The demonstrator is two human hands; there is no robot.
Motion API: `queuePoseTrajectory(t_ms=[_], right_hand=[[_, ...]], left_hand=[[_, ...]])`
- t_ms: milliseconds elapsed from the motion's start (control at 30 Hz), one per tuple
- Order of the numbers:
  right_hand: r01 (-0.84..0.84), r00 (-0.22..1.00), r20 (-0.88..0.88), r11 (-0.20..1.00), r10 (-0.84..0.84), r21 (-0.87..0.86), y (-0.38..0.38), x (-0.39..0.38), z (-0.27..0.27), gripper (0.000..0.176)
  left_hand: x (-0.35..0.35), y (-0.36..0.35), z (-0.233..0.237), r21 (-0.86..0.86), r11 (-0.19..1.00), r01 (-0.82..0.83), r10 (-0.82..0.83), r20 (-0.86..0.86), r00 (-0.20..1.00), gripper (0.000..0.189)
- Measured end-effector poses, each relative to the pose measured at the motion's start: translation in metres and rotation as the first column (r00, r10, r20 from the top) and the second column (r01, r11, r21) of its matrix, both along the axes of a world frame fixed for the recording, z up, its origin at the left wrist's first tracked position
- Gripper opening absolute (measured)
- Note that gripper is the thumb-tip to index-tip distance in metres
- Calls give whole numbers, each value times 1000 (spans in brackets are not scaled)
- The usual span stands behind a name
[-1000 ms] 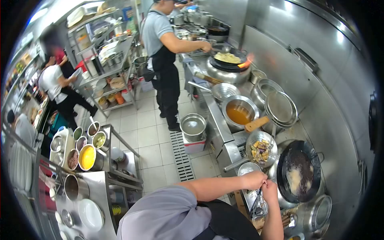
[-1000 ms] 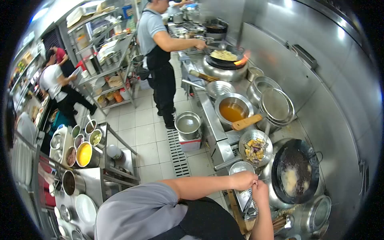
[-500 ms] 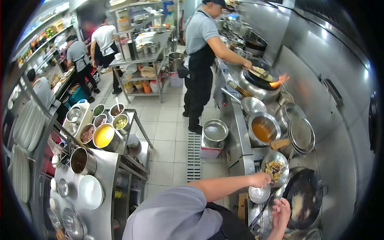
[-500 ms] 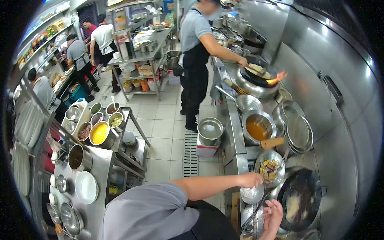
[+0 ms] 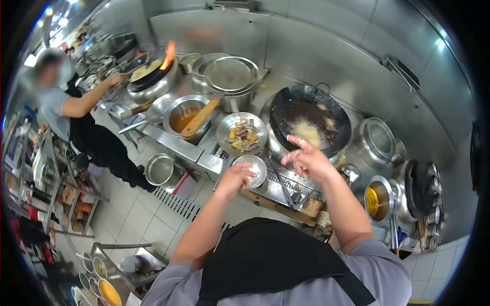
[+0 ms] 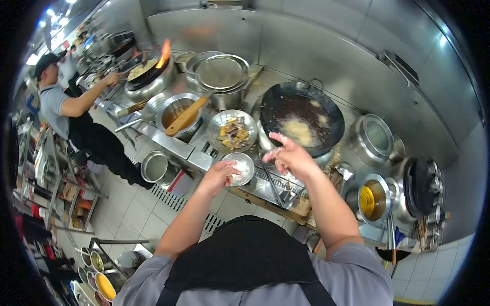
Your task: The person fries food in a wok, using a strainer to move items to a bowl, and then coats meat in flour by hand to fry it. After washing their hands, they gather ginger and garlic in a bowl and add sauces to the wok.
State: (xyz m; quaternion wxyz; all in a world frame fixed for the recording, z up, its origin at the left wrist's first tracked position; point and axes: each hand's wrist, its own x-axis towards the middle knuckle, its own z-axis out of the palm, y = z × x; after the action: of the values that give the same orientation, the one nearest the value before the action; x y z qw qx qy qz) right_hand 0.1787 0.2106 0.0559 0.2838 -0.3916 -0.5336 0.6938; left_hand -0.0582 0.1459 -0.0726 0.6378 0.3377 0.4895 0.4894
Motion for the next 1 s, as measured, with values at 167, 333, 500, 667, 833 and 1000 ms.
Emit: queuePoseTrajectory(t_ms=[167, 333, 500, 667, 833, 1000], right_hand=[[-156, 672, 536, 610, -510, 777, 80, 66, -36, 45], [-77, 580, 704, 833, -409, 548, 120, 132, -69, 55], [-7, 491, 648, 742, -582, 671, 84, 108, -17, 40], [-441, 792, 569, 439, -222, 783, -23, -3, -31, 29], [-374, 772, 512, 382, -377, 845, 13, 27, -40, 28], [-379, 532, 551, 401, -643, 834, 97, 124, -79, 31]], left_hand=[[0, 1, -1, -121, 992, 46, -48, -16, 999, 29], [22, 1, 14, -151, 980, -132, 72, -352, 933, 42], [31, 1, 13, -148, 988, -35, 36, 6, 999, 64], [66, 17, 34, -16, 991, 130, -110, 430, 896, 73], [60, 10, 64, -16, 990, 138, -119, 418, 901, 70], [18, -13, -6, -151, 987, 60, -69, -58, 996, 47]])
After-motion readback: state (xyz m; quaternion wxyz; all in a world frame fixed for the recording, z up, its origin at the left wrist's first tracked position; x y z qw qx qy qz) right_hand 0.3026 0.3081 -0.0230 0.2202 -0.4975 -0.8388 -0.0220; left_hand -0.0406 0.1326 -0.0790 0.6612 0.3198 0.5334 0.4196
